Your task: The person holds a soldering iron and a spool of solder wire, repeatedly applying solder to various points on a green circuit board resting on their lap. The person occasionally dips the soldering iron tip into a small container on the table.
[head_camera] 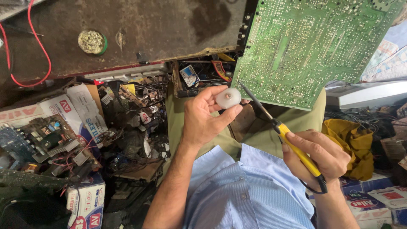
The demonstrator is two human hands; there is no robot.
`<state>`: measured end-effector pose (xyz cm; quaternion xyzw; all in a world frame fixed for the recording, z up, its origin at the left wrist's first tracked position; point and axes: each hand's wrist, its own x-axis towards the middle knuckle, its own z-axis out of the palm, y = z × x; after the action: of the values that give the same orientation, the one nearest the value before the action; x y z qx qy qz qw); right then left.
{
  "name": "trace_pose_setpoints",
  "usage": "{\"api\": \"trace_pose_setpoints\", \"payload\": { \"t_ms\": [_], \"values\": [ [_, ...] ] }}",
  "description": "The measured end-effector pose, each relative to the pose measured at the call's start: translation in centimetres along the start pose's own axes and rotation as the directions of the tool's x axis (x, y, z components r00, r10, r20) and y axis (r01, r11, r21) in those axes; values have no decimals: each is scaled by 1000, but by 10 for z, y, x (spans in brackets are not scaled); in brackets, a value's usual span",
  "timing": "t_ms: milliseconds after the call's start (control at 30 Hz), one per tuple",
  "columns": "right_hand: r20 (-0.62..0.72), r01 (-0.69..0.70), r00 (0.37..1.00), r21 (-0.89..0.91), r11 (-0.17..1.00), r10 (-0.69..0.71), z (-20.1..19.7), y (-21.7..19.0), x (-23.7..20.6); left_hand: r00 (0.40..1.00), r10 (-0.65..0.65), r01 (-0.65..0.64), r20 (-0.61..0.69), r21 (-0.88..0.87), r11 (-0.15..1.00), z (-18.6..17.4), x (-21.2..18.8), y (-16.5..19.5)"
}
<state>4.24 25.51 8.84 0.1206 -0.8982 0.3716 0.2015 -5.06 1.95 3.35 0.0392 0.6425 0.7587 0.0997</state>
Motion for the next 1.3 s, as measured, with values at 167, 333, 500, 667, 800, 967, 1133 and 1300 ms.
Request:
{"api": "trace_pose_setpoints", "payload": {
  "t_ms": [167,333,500,667,800,967,1133,1300],
  "values": [
    [-1,13,1000,-5,1000,-13,1,-3,1,1000,-7,8,-13,18,1000,0,0,-1],
    [3,20,1000,-15,1000,-20,1,-4,2,1000,-6,7,-25,44,999,1,-1,-2],
    [-20,13,1000,-30,999,-13,5,-8,-1,1000,-12,13,-22,47,999,1,-1,-2],
    [-23,17,1000,0,1000,-17,9,-12,1,1000,11,-9,-24,73,997,2,0,1],
    [-3,-2,1000,-24,1000,2,9,-16,-2,1000,21,-18,-20,123,992,2,0,3],
    [-22,-126,992,-2,992,126,9,-15,-11,1000,28,-26,-13,109,994,2,-1,3],
    [-45,-202,978,24,979,203,11,-10,-19,1000,31,-31,0,83,996,0,-2,2],
    [-44,-168,985,39,985,170,10,-10,-21,999,43,-44,19,51,998,-1,-3,1]
  ]
}}
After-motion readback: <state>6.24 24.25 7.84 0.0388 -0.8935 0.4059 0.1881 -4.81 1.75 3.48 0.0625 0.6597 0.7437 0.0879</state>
